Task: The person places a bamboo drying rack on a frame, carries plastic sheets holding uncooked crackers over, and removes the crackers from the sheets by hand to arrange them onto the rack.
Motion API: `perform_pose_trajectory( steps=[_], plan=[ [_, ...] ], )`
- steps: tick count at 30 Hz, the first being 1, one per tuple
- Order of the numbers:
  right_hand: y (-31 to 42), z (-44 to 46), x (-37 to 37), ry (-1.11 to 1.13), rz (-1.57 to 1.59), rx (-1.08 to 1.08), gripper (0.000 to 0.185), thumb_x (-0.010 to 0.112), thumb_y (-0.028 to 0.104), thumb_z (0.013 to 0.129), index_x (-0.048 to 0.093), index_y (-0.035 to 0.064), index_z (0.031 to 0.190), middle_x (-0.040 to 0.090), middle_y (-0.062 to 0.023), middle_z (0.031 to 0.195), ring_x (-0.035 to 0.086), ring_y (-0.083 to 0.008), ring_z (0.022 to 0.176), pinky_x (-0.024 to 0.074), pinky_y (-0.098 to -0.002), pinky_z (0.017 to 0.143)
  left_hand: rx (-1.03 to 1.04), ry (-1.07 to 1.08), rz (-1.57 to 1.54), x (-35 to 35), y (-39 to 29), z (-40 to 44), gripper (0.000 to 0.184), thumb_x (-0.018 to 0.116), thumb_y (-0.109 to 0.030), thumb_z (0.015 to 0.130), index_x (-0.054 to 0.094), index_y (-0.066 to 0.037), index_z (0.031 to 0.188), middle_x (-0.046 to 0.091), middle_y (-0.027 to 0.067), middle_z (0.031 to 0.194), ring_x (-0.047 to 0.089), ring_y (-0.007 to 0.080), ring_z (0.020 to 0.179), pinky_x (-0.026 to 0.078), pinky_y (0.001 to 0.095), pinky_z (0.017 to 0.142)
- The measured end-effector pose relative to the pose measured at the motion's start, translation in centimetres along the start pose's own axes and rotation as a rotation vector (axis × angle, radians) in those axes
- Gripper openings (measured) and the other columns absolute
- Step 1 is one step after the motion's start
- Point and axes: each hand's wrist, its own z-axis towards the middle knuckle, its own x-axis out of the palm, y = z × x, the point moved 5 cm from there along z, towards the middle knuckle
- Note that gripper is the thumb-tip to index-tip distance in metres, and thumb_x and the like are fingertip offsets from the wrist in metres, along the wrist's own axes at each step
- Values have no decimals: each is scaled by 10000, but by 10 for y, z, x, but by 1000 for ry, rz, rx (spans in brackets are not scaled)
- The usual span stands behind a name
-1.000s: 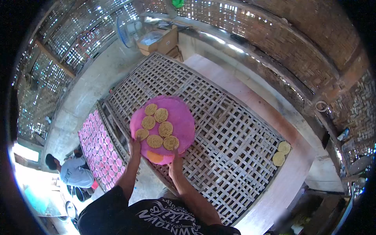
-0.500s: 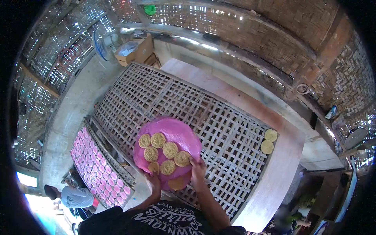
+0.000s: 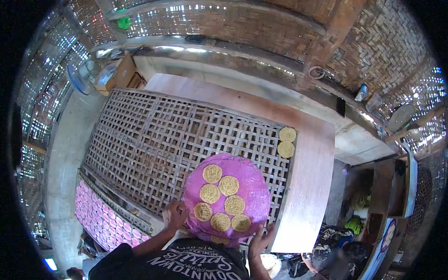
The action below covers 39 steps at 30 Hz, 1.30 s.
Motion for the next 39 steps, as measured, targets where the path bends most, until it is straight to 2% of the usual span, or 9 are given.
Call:
perform_pose_trajectory(
  steps=[3,7,14,18,20,23,27,34,39],
  plan=[
    [96,14,43,219,-451,-660,391,701,185,824,582,13,1154,603,-170,1104,537,-341,1066,394,-440,935,397,-129,-2,0,-55,50,232,756,-230,750,647,-76,886,619,89,923,621,286,908,507,402,776],
    [99,28,139,570,-623,-1020,288,736,213,762,670,82,1010,626,-91,995,556,-297,1011,413,-435,871,688,31,-88,48,-110,97,217,704,-132,766,651,-77,970,581,92,918,588,296,903,490,414,794],
    [110,34,197,673,-1006,-1245,338,666,318,790,672,50,996,650,-114,1043,561,-273,1073,408,-438,897,814,161,-51,70,-132,119,286,645,-1,692,661,-36,975,564,118,892,577,312,889,485,418,785],
    [137,61,179,562,-662,-1053,296,652,265,790,683,19,952,682,-133,957,644,-267,918,488,-418,795,844,246,-125,78,-139,132,256,697,-82,734,680,-20,981,610,121,1010,589,291,976,494,386,861],
    [134,100,171,677,-446,-527,267,613,223,819,673,2,957,680,-128,880,646,-246,813,504,-378,739,940,249,-106,70,-164,138,281,734,-175,776,685,-32,1012,643,123,1070,614,267,998,500,368,891],
    [83,158,158,683,20,-103,227,518,161,887,650,-13,948,650,-72,811,597,-150,723,497,-304,649,364,634,-445,122,-181,165,315,755,-211,777,686,-38,1031,668,129,963,643,267,883,516,379,819],
    [83,222,126,596,247,217,258,501,149,920,640,-28,1047,664,-104,929,632,-176,808,526,-297,718,393,504,-442,196,-236,194,305,765,-224,780,673,-18,985,675,145,838,654,272,777,509,380,728],
    [92,286,97,232,-468,-542,298,671,152,827,657,-5,1080,691,-191,985,687,-274,843,537,-366,775,434,115,-278,251,-288,196,184,738,-94,754,638,-35,897,652,126,850,655,292,782,511,395,690],
    [86,279,92,180,-507,-546,270,700,139,822,656,7,1053,667,-151,965,646,-247,784,518,-363,703,495,130,-293,218,-275,193,140,683,-63,793,626,-61,921,640,117,927,662,293,847,519,417,706]
  ],
)
